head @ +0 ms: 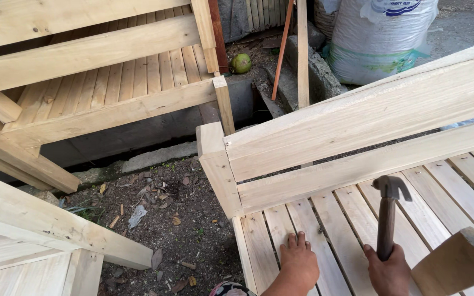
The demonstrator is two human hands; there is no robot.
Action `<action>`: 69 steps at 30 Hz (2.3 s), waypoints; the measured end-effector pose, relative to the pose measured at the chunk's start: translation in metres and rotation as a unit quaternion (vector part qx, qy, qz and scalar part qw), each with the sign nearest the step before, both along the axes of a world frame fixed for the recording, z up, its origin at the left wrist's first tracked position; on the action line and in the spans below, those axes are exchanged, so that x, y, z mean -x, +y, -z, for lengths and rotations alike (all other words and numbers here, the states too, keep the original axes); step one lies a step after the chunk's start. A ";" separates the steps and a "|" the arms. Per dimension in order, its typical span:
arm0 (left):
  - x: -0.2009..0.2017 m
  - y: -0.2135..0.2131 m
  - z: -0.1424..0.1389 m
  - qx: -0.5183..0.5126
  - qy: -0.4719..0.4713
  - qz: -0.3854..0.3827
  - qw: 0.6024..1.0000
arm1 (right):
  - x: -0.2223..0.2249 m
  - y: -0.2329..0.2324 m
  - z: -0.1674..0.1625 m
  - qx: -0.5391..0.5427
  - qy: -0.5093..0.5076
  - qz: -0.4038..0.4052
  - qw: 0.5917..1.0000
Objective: The person hammers nails into the slatted wooden frame of a bench, holding a small wood block in one hand while striking nails with a claw hammer. They work across different sections of the slats, moving along the frame to drive nails at multiple points.
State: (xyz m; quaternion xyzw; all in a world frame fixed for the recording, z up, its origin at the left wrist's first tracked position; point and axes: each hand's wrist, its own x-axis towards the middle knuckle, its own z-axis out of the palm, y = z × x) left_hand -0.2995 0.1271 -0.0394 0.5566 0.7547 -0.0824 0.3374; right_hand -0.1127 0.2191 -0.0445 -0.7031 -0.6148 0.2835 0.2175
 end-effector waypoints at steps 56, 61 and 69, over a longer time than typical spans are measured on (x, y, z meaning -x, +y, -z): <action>-0.002 0.016 -0.010 0.019 -0.005 -0.025 1.000 | 0.016 0.024 -0.017 0.112 0.158 0.044 0.980; -0.001 0.014 -0.007 0.005 -0.012 -0.038 0.999 | 0.027 0.030 -0.018 0.143 0.229 0.044 0.962; 0.023 0.022 -0.040 -0.103 -0.069 -0.078 0.989 | -0.001 -0.020 0.013 0.330 0.413 0.054 0.847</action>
